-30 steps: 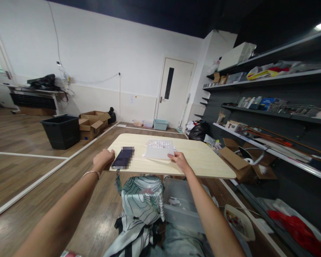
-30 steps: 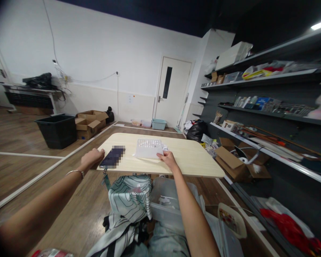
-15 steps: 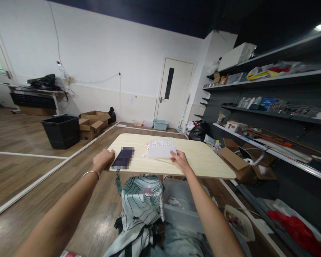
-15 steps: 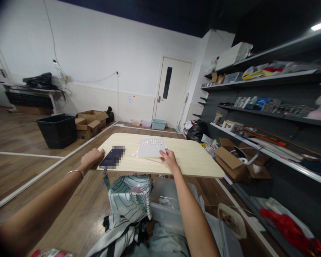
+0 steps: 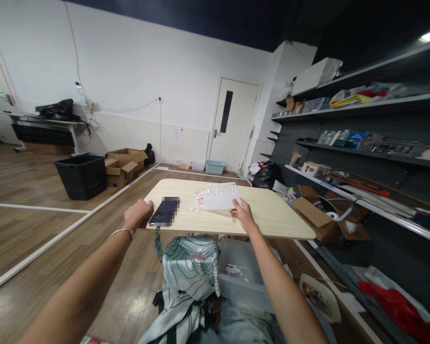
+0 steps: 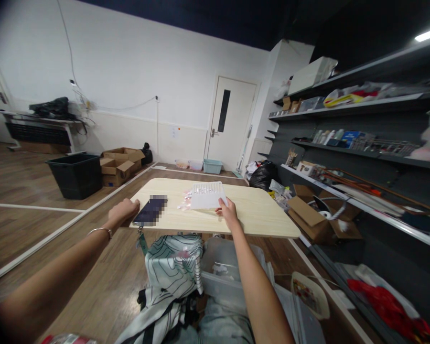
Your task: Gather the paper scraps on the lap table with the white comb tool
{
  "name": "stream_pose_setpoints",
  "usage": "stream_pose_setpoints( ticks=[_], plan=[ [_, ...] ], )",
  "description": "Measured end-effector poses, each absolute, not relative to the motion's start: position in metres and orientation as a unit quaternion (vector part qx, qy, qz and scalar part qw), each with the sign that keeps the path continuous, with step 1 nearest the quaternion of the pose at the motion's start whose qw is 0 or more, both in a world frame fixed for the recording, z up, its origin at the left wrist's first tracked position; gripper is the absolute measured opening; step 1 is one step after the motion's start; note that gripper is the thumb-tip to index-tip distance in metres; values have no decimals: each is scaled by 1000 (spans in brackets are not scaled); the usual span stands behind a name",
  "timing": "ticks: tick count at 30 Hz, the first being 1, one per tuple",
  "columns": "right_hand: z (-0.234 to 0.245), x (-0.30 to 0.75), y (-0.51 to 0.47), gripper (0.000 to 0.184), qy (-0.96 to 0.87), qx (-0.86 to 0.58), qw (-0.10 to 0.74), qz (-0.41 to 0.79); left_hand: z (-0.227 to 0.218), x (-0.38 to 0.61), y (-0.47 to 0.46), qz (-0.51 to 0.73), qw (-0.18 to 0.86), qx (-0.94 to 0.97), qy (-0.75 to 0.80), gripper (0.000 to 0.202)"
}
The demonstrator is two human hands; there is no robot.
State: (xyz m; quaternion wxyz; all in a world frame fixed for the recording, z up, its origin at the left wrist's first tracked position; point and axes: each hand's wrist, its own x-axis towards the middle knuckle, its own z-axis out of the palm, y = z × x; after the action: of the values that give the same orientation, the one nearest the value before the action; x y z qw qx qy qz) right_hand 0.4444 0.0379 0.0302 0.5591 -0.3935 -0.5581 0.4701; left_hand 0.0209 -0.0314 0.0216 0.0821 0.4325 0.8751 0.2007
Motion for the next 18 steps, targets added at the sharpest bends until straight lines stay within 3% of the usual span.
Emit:
stream_pose_setpoints(
  ticks=[18],
  plan=[
    [28, 445, 41, 55, -552, -399, 559, 473, 18, 19, -29, 202, 78, 433, 875, 69]
  ],
)
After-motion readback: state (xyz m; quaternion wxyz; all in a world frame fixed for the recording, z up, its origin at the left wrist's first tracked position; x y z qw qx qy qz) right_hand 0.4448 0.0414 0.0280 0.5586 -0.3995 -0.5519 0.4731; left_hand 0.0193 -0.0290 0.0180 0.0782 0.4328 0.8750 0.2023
